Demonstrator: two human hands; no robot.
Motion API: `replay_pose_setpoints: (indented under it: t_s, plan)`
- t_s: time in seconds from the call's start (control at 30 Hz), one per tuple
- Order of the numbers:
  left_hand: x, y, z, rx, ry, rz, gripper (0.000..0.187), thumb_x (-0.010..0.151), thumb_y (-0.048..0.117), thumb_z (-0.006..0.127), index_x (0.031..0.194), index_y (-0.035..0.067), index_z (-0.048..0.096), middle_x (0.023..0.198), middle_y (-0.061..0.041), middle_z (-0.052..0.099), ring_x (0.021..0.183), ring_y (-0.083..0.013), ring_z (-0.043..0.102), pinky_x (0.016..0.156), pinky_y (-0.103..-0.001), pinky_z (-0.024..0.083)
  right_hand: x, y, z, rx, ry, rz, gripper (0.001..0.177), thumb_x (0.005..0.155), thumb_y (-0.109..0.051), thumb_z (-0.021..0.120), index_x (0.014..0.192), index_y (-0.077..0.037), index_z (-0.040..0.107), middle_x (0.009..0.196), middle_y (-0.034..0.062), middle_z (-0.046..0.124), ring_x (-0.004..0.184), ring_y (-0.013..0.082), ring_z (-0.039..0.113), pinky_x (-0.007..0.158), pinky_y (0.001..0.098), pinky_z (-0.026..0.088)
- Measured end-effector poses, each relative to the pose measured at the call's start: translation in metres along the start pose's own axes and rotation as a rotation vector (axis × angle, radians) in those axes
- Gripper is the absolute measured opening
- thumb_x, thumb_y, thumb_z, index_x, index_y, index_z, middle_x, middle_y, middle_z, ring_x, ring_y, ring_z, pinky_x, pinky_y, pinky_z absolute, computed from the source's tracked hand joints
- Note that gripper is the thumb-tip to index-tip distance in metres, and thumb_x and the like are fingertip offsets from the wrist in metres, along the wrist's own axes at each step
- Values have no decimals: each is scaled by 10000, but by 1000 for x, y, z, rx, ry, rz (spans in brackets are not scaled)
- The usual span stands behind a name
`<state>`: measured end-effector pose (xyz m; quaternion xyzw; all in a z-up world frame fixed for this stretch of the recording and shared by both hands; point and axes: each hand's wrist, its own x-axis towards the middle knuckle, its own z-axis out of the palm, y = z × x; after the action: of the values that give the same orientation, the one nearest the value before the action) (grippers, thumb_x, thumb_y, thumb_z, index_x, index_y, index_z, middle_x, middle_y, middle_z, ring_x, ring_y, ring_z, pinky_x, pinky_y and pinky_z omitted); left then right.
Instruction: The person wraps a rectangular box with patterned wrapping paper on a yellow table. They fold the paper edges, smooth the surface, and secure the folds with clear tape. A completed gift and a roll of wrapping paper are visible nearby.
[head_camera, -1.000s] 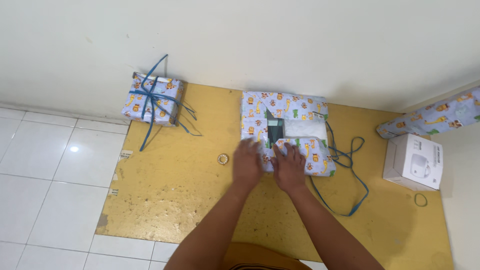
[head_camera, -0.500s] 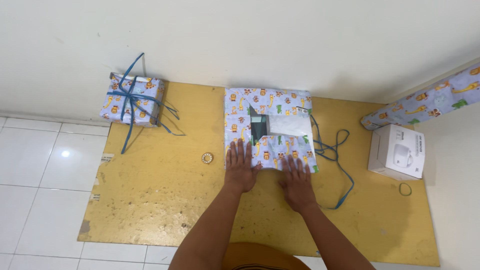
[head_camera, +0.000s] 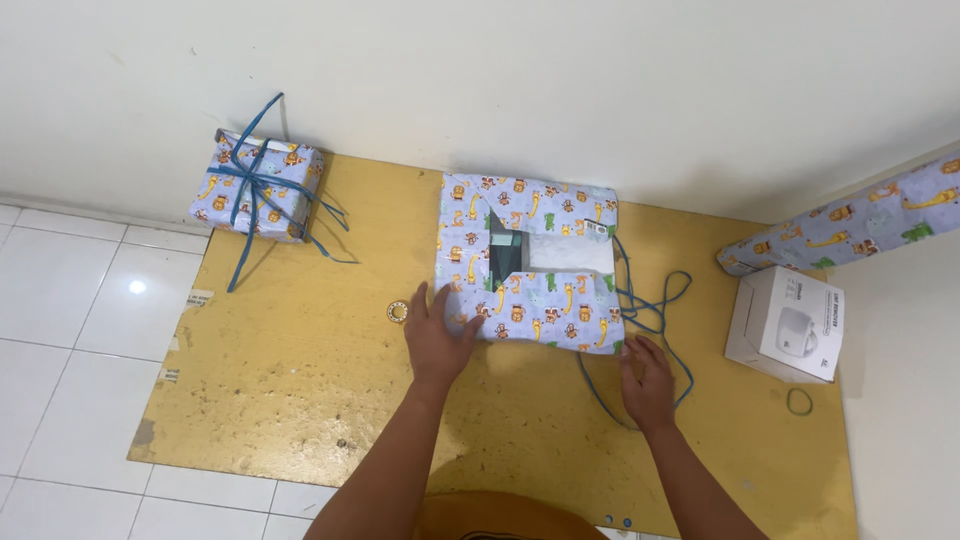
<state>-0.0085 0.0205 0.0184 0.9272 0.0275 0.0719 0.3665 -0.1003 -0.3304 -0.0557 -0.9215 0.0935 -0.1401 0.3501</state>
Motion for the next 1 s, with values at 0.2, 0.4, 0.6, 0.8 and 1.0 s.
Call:
replay_pose_setpoints:
  t_s: [0.2, 0.4, 0.6, 0.8, 1.0]
  plan:
    - [-6, 2, 5, -183, -33, -134, 811, 771, 369, 863, 1465, 122, 524, 1506, -241, 480, 1330, -401, 545, 1019, -452, 510, 25, 0, 14, 376, -189, 646, 326, 927, -345, 771, 1019, -33, 742, 934, 53, 733, 851, 145, 619, 768, 287, 487]
    - [-6, 4, 4, -195, -40, -165, 773, 783, 360, 843, 1456, 147, 528, 1488, -189, 516, 1293, -367, 581, 995, -439, 529, 36, -9, -15, 275, -318, 780, 327, 887, -366, 780, 1020, -67, 781, 925, 23, 751, 780, 117, 598, 684, 287, 476]
    - [-4, 1, 4, -232, -35, -153, 747, 768, 338, 856, 1421, 137, 554, 1429, -160, 576, 1244, -341, 620, 971, -428, 540, 38, -1, -9, 156, -302, 774, 371, 882, -393, 798, 1056, -65, 786, 997, 65, 770, 859, 170, 663, 740, 314, 523]
    - [-1, -24, 6, -440, 111, -334, 627, 825, 344, 827, 1363, 93, 629, 1244, -148, 699, 1086, -270, 688, 850, -403, 591, 24, -21, -2, -154, 81, 415, 240, 921, -304, 750, 1028, -90, 761, 1025, 107, 749, 935, 250, 707, 815, 392, 535]
    - [-12, -28, 5, -399, 101, -508, 563, 814, 374, 843, 1257, 65, 683, 1103, -135, 738, 947, -237, 711, 798, -372, 583, 13, -105, 7, -97, 135, -80, 207, 941, -310, 715, 994, -110, 710, 1065, 56, 737, 1031, 244, 700, 926, 379, 528]
